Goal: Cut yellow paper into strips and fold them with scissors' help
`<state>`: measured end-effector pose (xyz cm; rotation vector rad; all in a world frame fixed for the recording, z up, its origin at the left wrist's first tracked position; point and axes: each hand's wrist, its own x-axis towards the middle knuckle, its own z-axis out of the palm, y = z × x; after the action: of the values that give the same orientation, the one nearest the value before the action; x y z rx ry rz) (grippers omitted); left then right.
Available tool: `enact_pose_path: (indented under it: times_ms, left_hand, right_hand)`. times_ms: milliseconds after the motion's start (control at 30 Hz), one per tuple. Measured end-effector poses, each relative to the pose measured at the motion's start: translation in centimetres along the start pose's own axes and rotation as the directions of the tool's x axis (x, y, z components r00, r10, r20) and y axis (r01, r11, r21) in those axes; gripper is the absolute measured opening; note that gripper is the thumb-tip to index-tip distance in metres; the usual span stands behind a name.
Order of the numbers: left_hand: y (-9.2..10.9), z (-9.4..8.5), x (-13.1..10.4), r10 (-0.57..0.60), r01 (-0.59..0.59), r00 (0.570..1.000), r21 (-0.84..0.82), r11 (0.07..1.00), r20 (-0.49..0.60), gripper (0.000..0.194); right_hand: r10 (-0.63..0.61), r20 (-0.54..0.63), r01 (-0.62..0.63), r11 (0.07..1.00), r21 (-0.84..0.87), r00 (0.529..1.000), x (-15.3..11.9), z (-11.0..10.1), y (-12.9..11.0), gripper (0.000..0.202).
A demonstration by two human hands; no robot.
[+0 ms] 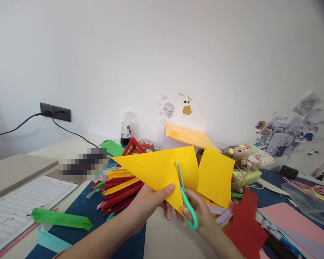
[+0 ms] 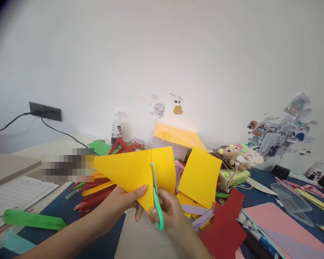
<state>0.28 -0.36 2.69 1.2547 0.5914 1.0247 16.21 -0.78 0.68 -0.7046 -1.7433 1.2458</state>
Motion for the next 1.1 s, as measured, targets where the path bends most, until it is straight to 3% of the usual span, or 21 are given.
enact_pose_path:
  times_ms: [567,767,967,1100]
  left_hand:
    - [0.4,-0.2,0.0,-0.017,0.013,0.999,-0.102,0.995,-0.036,0.035]
    - [0.8,0.3,0.0,0.042,-0.064,0.959,-0.071,0.995,-0.281,0.039]
    - [0.3,0.6,0.1,0.026,-0.029,0.970,-0.013,0.999,-0.240,0.043]
    - [0.1,0.9,0.0,0.014,-0.024,0.964,-0.033,0.999,-0.267,0.045]
  right_hand:
    - [0.046,-0.019,-0.047,0.998,-0.045,0.999,-0.1,0.2,-0.5,0.040]
    - [0.056,0.053,-0.056,0.998,0.010,0.997,0.2,0.4,-1.2,0.041]
    - [0.002,0.055,-0.001,1.000,-0.006,0.998,0.3,0.1,-0.7,0.045]
    - [-0.023,-0.031,0.022,0.998,-0.056,0.999,0.3,0.2,-0.1,0.040]
